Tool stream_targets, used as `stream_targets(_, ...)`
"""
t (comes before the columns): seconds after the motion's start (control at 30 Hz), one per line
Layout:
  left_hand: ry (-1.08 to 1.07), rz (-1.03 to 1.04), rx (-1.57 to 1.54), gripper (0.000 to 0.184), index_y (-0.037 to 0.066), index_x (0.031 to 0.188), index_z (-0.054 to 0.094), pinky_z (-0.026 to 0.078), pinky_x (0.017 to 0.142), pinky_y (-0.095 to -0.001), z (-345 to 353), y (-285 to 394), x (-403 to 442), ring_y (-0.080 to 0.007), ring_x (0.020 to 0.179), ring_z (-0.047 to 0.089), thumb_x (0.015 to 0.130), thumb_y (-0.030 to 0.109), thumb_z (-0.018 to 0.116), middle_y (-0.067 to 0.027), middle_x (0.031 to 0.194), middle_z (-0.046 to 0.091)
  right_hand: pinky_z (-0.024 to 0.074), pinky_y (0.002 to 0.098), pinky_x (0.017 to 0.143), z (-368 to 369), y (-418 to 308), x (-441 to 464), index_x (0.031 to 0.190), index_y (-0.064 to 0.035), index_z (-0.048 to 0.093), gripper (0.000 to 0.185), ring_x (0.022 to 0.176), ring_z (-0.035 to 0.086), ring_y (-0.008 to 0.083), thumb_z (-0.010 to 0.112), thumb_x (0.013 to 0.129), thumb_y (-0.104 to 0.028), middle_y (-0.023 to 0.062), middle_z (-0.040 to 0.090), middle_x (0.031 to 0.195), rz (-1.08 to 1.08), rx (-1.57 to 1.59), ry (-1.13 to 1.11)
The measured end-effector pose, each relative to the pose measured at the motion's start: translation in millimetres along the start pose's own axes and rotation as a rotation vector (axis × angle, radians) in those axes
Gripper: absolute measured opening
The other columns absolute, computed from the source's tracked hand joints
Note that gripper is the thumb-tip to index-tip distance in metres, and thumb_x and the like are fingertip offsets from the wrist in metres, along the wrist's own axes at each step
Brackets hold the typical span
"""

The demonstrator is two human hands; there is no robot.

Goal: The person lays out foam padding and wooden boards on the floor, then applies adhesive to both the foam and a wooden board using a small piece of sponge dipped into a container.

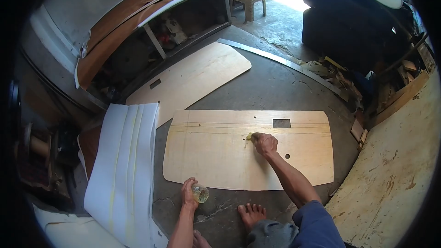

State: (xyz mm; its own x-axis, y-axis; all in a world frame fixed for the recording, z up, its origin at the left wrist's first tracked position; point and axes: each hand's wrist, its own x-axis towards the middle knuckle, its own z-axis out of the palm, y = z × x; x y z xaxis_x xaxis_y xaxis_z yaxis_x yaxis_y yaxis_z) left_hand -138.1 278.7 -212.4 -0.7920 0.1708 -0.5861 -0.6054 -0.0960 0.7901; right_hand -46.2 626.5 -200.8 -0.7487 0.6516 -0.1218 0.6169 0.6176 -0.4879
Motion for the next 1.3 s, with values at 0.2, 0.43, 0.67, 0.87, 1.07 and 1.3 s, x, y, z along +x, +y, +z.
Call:
stream_targets(0.2, 0.005, -0.004, -0.009, 0.026, 0.002, 0.108, 0.063, 0.048, 0.082, -0.0295, -9.2, -10.5, 20.1, -0.0182, 0.092, 0.058, 0.085, 0.013, 0.06, -0.0064, 0.098, 0.061, 0.0547, 0.046, 0.079, 3.7, -22.2, 5.1, 0.103, -0.0222, 0.077, 0.029, 0.089, 0.07, 0.035, 0.063, 0.086, -0.041, 0.0129, 0.073, 0.097, -0.243, 0.008, -0.507)
stream_targets(0.43, 0.02, -0.019, -0.006, 0.029, 0.002, 0.113, 0.061, 0.048, 0.085, -0.0341, -15.8, -12.3, 7.3, -0.0204, 0.098, 0.058, 0.088, 0.015, 0.056, -0.0091, 0.103, 0.061, 0.0547, 0.0458, 0.08, 0.0, -14.9, 17.2, 0.108, -0.0197, 0.075, 0.035, 0.088, 0.07, 0.0378, 0.063, 0.084, -0.041, 0.0224, 0.071, 0.094, -0.246, -0.25, -0.515)
stream_targets(0.67, 0.039, 0.011, 0.008, 0.029, 0.002, 0.113, 0.063, 0.047, 0.087, -0.0346, -22.8, -18.6, 10.4, -0.0209, 0.1, 0.057, 0.089, 0.016, 0.055, -0.0087, 0.101, 0.062, 0.0552, 0.0442, 0.064, -11.1, 40.1, -62.4, 0.1, -0.0211, 0.077, 0.028, 0.072, 0.07, 0.0323, 0.06, 0.09, -0.041, 0.0133, 0.072, 0.081, 0.009, -0.075, -0.073)
stream_targets(0.87, -0.032, -0.161, -0.145, 0.019, 0.007, 0.099, 0.061, 0.055, 0.067, -0.0391, 1.9, 11.3, 6.9, -0.0221, 0.08, 0.063, 0.092, 0.023, 0.053, -0.0066, 0.088, 0.061, 0.0559, 0.0382, 0.065, -18.7, -45.7, -134.2, 0.104, -0.0178, 0.076, 0.026, 0.074, 0.071, 0.0302, 0.064, 0.09, -0.037, 0.012, 0.073, 0.087, -0.066, 0.287, -0.353)
stream_targets(1.07, -0.33, -0.163, -0.364, 0.026, 0.007, 0.099, 0.062, 0.057, 0.071, -0.0398, 51.7, 38.9, -31.4, -0.0251, 0.08, 0.067, 0.097, 0.031, 0.053, -0.009, 0.084, 0.066, 0.0541, 0.0376, 0.055, -42.8, -130.3, -147.0, 0.094, -0.012, 0.073, 0.017, 0.061, 0.067, 0.0318, 0.063, 0.09, -0.025, 0.0118, 0.07, 0.074, -0.522, 0.337, -0.193)
stream_targets(1.3, -0.311, 0.054, -0.133, 0.011, 0.002, 0.095, 0.061, 0.058, 0.066, -0.0329, 81.5, 46.4, -55.0, -0.0181, 0.073, 0.065, 0.091, 0.012, 0.062, -0.0087, 0.08, 0.063, 0.051, 0.0376, 0.052, 0.3, -139.8, -153.4, 0.083, -0.0079, 0.07, 0.014, 0.057, 0.067, 0.0259, 0.063, 0.088, -0.019, 0.0141, 0.064, 0.061, -0.24, 0.101, -0.258)
